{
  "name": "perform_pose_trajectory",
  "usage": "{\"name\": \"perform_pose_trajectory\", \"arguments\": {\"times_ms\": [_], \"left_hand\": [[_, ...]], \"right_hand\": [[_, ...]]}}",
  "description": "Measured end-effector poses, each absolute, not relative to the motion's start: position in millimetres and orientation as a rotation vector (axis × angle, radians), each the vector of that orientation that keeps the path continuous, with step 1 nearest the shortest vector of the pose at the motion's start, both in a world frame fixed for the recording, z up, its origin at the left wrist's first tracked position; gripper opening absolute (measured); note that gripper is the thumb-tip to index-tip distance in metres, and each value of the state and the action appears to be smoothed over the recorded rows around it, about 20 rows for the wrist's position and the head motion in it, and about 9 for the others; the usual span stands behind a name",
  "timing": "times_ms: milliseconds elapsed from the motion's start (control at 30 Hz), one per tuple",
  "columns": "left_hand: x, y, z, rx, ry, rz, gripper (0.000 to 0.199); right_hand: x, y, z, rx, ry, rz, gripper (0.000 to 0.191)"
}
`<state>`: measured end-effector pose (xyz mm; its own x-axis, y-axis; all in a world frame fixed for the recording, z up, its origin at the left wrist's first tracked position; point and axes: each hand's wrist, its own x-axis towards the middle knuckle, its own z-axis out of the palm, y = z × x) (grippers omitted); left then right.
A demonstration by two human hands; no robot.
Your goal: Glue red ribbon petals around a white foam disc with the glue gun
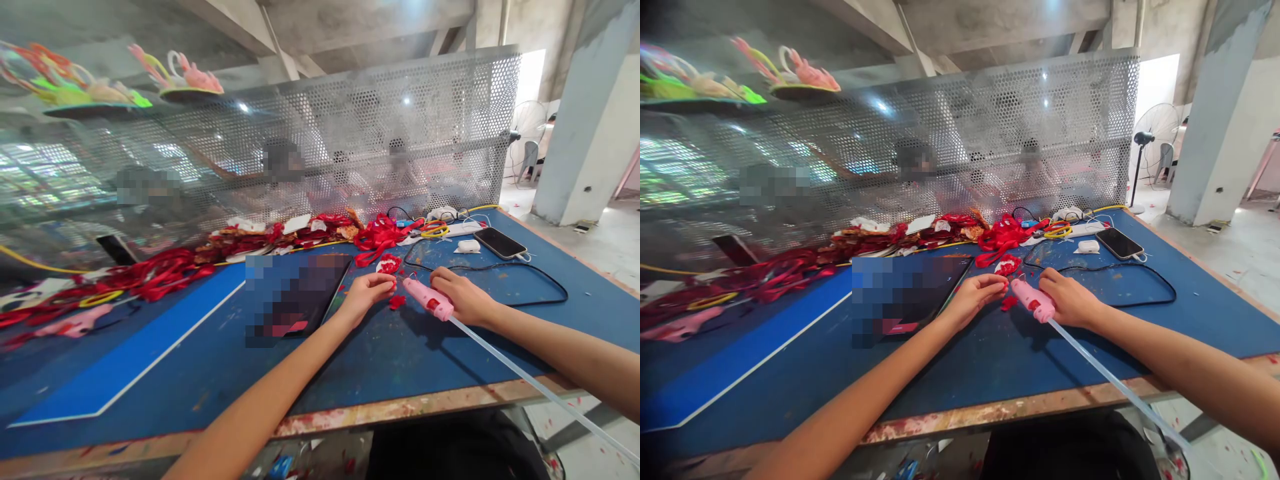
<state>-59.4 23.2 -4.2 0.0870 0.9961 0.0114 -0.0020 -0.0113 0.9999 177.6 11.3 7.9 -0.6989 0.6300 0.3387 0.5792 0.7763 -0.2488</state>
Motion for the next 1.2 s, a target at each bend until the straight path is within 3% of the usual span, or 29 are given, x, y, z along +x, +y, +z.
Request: {"name": "perform_pose_trajectory", "arguments": {"times_ms": [1200], "left_hand": [[-55.0, 21.3, -7.4, 1.152, 1.078, 1.145, 0.036]], "right_hand": [[170.6, 5.0, 16.4, -1.099, -2.841, -0.079, 0.012]]}}
